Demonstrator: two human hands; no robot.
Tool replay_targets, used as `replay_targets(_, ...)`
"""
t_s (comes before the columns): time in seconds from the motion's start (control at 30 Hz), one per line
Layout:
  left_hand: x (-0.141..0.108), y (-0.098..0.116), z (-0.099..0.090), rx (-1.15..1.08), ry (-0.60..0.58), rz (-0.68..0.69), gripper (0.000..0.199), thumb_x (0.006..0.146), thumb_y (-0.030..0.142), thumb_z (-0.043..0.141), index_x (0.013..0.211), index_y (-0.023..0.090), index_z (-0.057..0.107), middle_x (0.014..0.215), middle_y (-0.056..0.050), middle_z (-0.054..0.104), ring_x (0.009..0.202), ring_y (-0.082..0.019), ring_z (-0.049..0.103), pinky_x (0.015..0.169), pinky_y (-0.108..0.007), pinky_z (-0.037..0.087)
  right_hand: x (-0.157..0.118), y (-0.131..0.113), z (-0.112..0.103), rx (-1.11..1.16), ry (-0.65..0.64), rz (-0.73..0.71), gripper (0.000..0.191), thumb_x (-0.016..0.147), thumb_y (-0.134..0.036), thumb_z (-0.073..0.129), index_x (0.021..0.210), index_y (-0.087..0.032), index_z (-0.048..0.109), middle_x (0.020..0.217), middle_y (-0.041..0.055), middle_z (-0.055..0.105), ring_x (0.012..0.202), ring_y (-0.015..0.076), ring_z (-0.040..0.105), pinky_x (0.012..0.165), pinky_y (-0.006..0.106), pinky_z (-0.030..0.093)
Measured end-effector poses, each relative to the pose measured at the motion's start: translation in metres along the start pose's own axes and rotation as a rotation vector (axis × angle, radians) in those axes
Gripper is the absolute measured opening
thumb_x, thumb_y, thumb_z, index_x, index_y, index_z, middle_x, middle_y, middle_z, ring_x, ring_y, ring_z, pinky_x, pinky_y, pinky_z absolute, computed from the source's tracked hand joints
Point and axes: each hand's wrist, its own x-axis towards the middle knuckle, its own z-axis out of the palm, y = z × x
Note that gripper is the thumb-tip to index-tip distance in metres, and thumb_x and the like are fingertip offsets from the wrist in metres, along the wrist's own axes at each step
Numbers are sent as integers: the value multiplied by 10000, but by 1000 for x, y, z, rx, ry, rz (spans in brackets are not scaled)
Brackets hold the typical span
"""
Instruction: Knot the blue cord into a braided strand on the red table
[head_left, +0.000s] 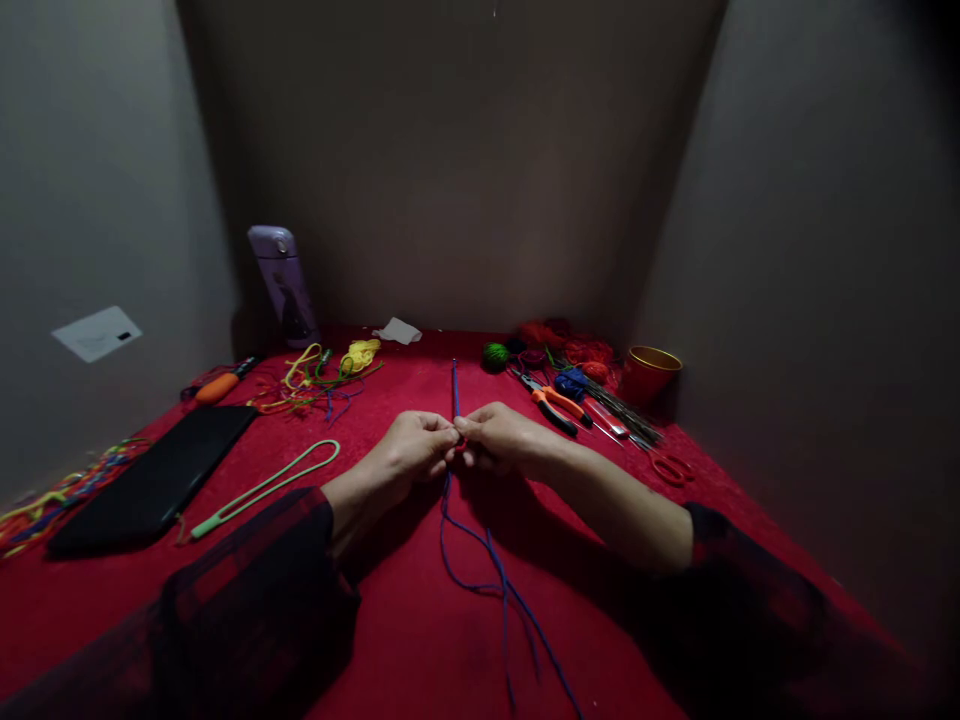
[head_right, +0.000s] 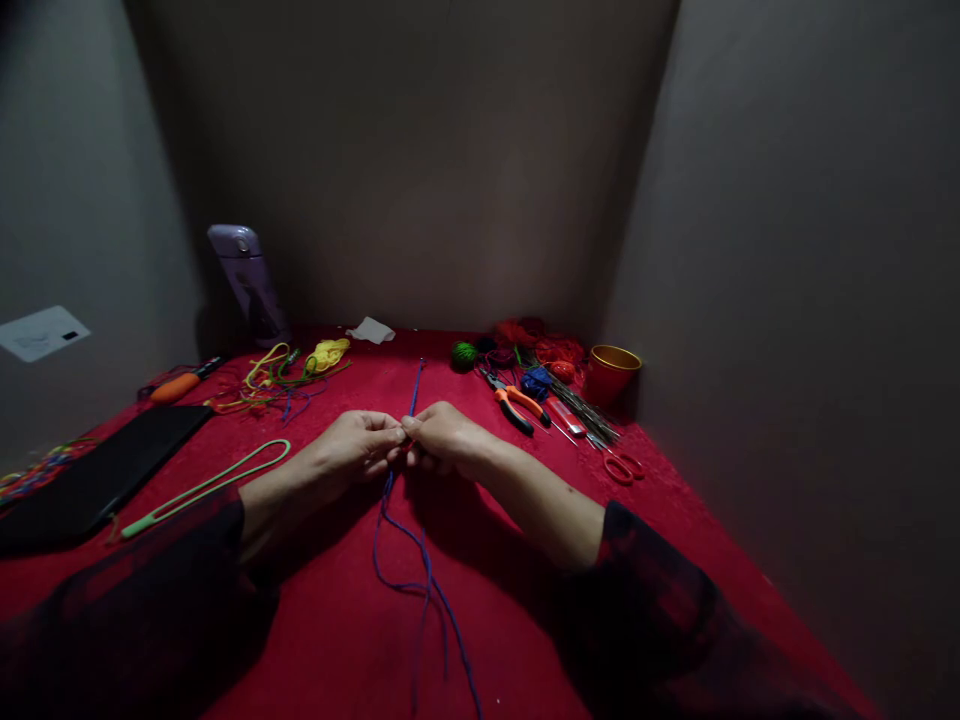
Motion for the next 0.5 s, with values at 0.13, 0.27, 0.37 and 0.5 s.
replay_targets(0.13, 2, 1, 0, 176, 33, -2, 191, 731, 132, 468, 540, 141, 469, 364, 58, 366, 297, -36, 265, 352, -187, 159, 1, 5, -6, -168, 58, -54, 342, 839, -378, 446, 577, -166, 389, 450, -73, 299, 359, 32, 245, 364, 183, 186)
replay_targets(0.27, 11, -7, -4, 543, 136, 98, 110, 674, 104, 472, 609, 120, 559, 467, 10, 509, 394, -70, 405, 417, -195, 275, -8, -4, -9, -210, -1, -32, 305, 774, -374, 536, 588, -149, 446, 472, -66, 327, 396, 36, 262, 378, 187, 193)
replay_targets(0.37, 12, -10, -8, 759, 159, 201, 142, 672, 135, 476, 655, 124, 616, 571, -32, 596, 521, -113, 506, 495, -217, 338, -14, -10, -9, -109, -51, -8, 251, 763, -343, 536, 627, -133, 521, 484, -53, 372, 414, 45, 297, 391, 187, 225)
replay_targets(0.5, -1, 0, -7, 1015, 238, 280, 192, 709, 204, 471, 701, 147, 654, 673, -77, 639, 624, -156, 546, 552, -253, 338, -8, -4, -6, -16, -47, 29, 187, 733, -263, 527, 592, -139, 518, 483, -48, 395, 402, 42, 295, 387, 188, 227)
